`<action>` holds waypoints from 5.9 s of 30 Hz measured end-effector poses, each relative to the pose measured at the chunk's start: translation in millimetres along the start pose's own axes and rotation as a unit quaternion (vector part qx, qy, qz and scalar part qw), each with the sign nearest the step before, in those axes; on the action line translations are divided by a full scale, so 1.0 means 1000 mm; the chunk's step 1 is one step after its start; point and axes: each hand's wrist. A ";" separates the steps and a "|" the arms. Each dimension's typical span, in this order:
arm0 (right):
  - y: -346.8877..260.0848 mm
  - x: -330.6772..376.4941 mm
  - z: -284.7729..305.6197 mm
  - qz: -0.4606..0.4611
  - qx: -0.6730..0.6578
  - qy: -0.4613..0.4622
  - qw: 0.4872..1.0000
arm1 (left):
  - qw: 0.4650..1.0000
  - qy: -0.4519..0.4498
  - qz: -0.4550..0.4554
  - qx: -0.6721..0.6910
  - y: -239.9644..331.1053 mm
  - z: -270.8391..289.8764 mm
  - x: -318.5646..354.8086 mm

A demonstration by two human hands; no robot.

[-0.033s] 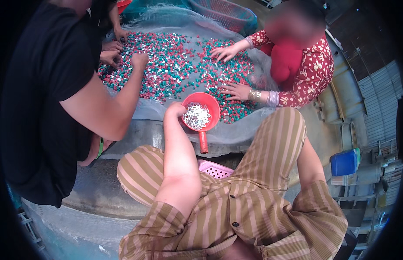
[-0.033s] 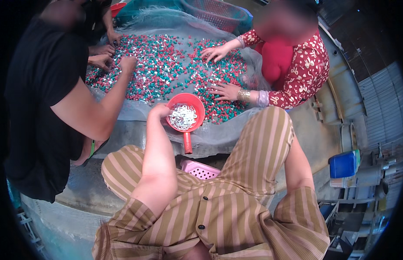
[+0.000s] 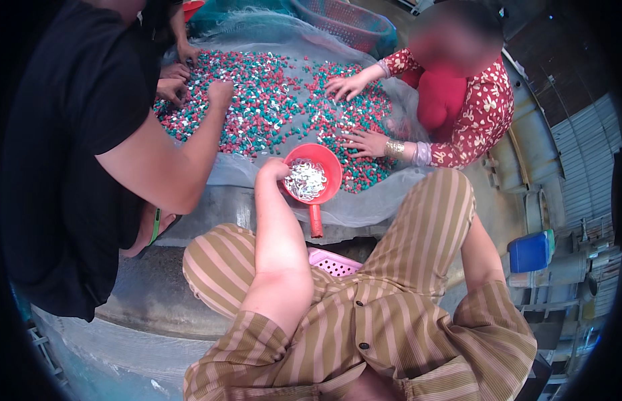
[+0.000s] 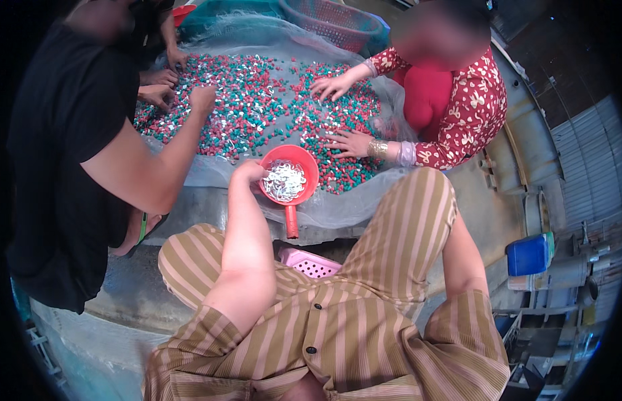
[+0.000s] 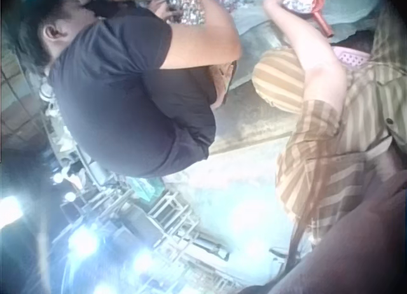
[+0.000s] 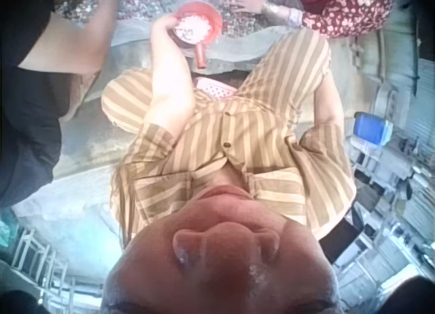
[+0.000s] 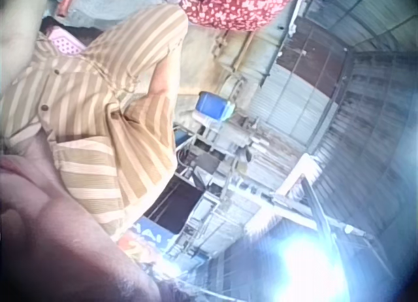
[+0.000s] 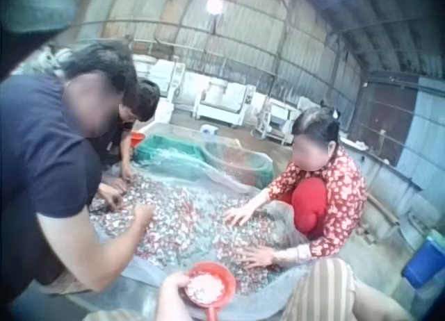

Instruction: The person sits on a small stool and sorts small colorful plastic pieces from a large pile on a plastic sheet, picking out silver-colored items and placing them into a red scoop. Other people nearby also sort the same pile.

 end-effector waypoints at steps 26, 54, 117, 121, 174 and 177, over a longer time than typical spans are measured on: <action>0.010 0.044 0.057 0.013 -0.022 0.038 0.999 | 0.996 0.059 0.025 -0.065 -0.004 -0.061 -0.077; 0.017 0.052 0.093 0.017 -0.062 0.071 0.995 | 0.941 0.264 0.190 0.097 -0.032 -0.073 -0.103; 0.001 0.132 0.126 0.047 -0.117 0.118 0.985 | 0.888 -0.242 -0.243 -0.307 -0.015 -0.246 0.038; 0.000 0.139 0.132 0.075 -0.116 0.116 0.984 | 0.911 -0.197 -0.241 -0.272 -0.027 -0.252 0.041; -0.021 0.151 0.086 0.078 0.098 -0.164 0.978 | 0.903 0.117 -0.410 0.058 0.118 -0.190 0.050; -0.029 0.162 0.089 0.081 0.100 -0.179 0.975 | 0.916 0.105 -0.355 0.154 0.138 -0.181 0.045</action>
Point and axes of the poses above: each hand's wrist, its own x-axis away from the middle knuckle, its own z-axis out of the back of the hand, y = z × x, and after that the axes turned 14 degrees about y, right-handed
